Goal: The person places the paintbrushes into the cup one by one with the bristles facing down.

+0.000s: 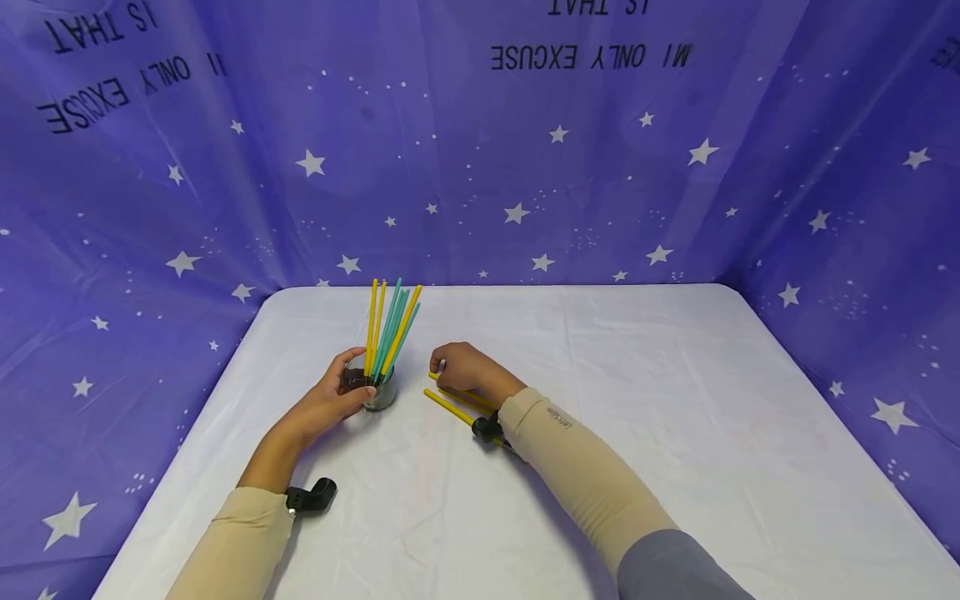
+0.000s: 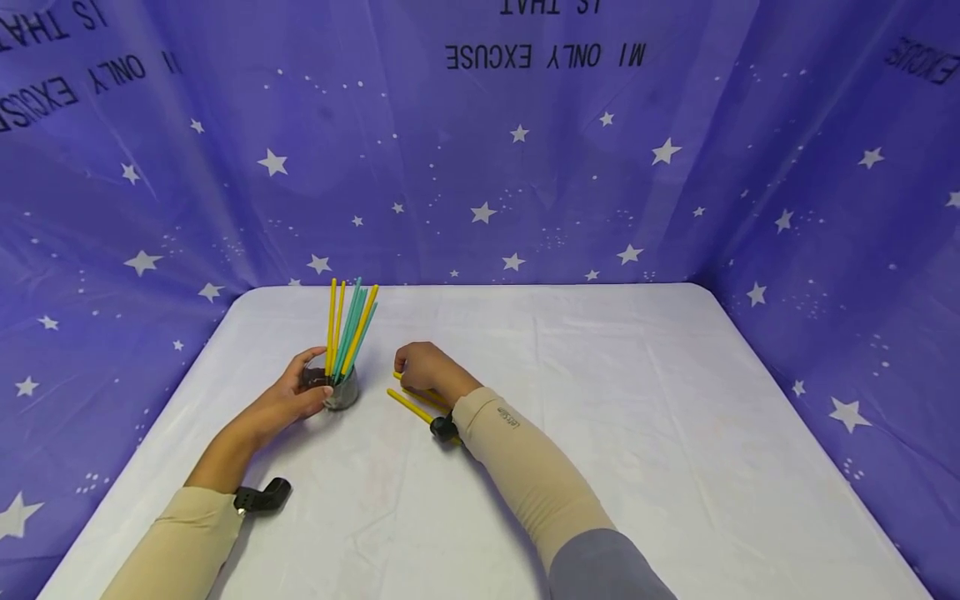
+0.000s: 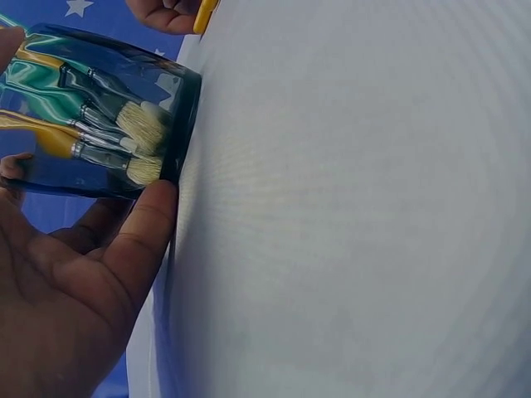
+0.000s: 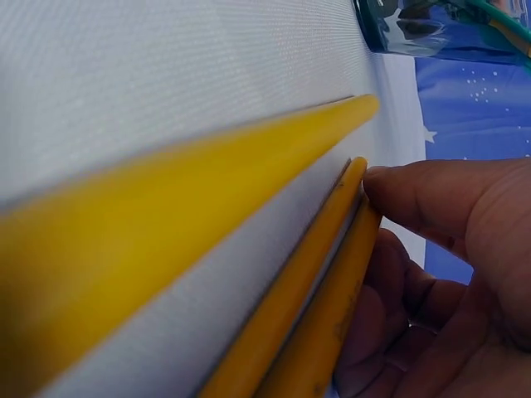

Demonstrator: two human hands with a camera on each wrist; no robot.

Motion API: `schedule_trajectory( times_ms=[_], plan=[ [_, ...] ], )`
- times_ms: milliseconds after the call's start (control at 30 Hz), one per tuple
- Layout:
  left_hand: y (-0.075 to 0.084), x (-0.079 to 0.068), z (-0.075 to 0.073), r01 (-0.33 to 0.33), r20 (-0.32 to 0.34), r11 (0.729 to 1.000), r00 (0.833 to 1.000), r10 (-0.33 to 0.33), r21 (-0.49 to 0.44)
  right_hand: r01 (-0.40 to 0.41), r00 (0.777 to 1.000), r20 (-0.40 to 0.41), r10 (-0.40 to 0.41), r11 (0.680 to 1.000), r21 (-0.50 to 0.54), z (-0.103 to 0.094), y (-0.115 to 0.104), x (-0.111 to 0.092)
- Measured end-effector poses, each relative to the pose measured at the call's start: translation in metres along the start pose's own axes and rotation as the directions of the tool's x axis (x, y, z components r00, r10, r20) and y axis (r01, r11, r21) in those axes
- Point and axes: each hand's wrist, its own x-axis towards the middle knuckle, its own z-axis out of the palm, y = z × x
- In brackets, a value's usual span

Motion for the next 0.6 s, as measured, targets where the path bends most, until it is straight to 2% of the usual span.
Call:
schedule_trajectory(
  times_ms=[600],
  plan=[
    [0.0005,-0.0015,0.0003,0.008,0.000,1.000,1.000,-0.008,-0.013,-0.034,0.999,-0.019,0.034,0.999,-0.032,0.0009,-0.0043,-0.0007]
  ],
)
